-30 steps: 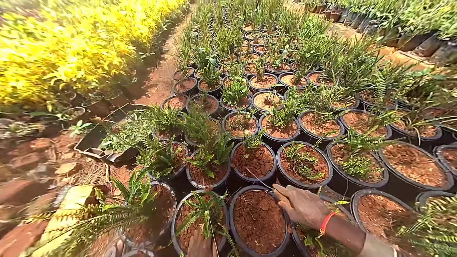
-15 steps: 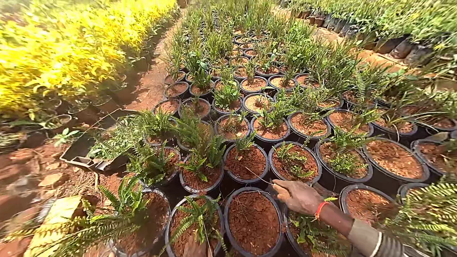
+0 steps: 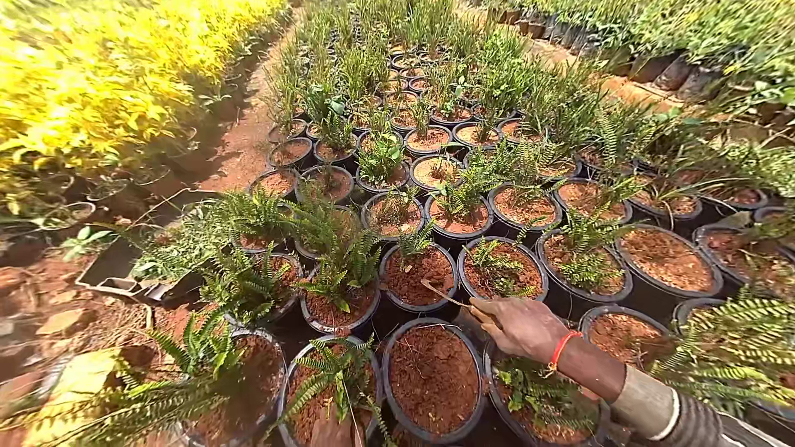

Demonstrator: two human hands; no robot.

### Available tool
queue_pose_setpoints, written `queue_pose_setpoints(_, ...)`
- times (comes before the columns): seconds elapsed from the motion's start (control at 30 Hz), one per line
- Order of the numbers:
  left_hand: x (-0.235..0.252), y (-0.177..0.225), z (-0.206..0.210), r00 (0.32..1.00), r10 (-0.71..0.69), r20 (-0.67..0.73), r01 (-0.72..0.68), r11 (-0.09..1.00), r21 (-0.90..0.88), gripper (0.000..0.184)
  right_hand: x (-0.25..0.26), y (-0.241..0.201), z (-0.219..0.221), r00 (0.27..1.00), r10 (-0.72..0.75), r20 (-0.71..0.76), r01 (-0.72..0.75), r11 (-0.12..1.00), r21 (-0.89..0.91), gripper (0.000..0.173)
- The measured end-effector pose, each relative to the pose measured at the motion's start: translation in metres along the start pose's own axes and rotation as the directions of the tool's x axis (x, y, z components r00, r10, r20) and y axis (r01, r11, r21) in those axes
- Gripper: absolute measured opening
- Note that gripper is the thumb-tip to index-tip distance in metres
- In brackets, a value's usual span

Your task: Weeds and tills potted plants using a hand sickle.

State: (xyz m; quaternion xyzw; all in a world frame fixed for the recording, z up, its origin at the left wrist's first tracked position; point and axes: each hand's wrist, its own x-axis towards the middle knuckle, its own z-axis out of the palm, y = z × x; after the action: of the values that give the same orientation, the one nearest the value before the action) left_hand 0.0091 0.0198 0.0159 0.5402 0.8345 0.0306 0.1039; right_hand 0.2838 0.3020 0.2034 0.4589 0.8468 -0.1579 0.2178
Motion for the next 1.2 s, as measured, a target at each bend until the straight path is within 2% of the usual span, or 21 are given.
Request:
queue_pose_setpoints(0.1, -0.005, 0.003, -0.004, 0.999, -0.016, 0.034, 0.016, 1.000, 0.002, 0.040, 0.007, -0.003, 0.007, 0.999, 0.033, 0.023, -0.032, 0.999, -0.029, 0.052)
queue_pose_setpoints(0.2, 0.000, 0.005, -0.008, 0.997, -0.030, 0.066, 0.030, 1.000, 0.000, 0.041, 0.028, 0.009, 0.021, 1.000, 0.008, -0.021, -0.007, 1.000, 0.017, 0.052)
queue_pose_setpoints(0.3, 0.001, 0.003, -0.008, 0.999, -0.014, 0.030, 0.014, 1.000, 0.017, 0.040, 0.016, 0.021, 0.018, 0.999, 0.004, -0.039, -0.002, 0.999, 0.053, 0.053)
queue_pose_setpoints(0.4, -0.002, 0.004, -0.012, 0.998, -0.017, 0.061, 0.016, 1.000, 0.020, 0.040, 0.003, 0.013, 0.007, 1.000, 0.016, -0.027, -0.016, 1.000, -0.012, 0.050)
queue_pose_setpoints(0.53, -0.002, 0.004, -0.008, 0.999, -0.021, 0.029, 0.021, 1.000, 0.005, 0.039, 0.038, 0.009, 0.024, 0.999, 0.015, -0.037, -0.016, 1.000, -0.019, 0.051)
queue_pose_setpoints(0.7, -0.003, 0.003, -0.007, 1.000, 0.002, -0.004, -0.002, 1.000, -0.004, 0.038, 0.025, 0.038, 0.018, 0.990, 0.058, -0.127, -0.017, 0.955, 0.297, 0.051)
queue_pose_setpoints(0.77, -0.005, 0.003, -0.004, 0.998, 0.018, -0.056, -0.018, 1.000, 0.006, 0.038, 0.014, 0.044, 0.008, 0.978, 0.079, -0.192, -0.008, 0.940, 0.342, 0.050)
queue_pose_setpoints(0.87, -0.003, 0.009, -0.007, 0.999, 0.017, -0.046, -0.017, 1.000, 0.008, 0.038, 0.008, 0.047, -0.007, 0.963, 0.117, -0.243, -0.006, 0.910, 0.414, 0.048)
queue_pose_setpoints(0.97, -0.004, 0.005, -0.007, 1.000, -0.003, -0.025, 0.003, 1.000, 0.009, 0.038, 0.040, 0.050, 0.010, 0.969, 0.149, -0.197, -0.036, 0.875, 0.483, 0.045)
queue_pose_setpoints(1.07, -0.002, 0.005, -0.010, 1.000, -0.021, 0.023, 0.021, 1.000, -0.005, 0.039, 0.060, 0.060, 0.023, 0.977, 0.160, -0.139, -0.029, 0.750, 0.661, 0.043)
queue_pose_setpoints(1.13, -0.002, 0.004, -0.010, 1.000, -0.018, 0.023, 0.018, 1.000, -0.004, 0.040, 0.053, 0.067, 0.024, 0.977, 0.143, -0.160, 0.035, 0.630, 0.776, 0.038)
queue_pose_setpoints(1.2, -0.003, 0.004, -0.009, 1.000, -0.018, 0.026, 0.018, 1.000, -0.005, 0.039, 0.042, 0.067, 0.025, 0.965, 0.167, -0.201, 0.069, 0.579, 0.813, 0.037)
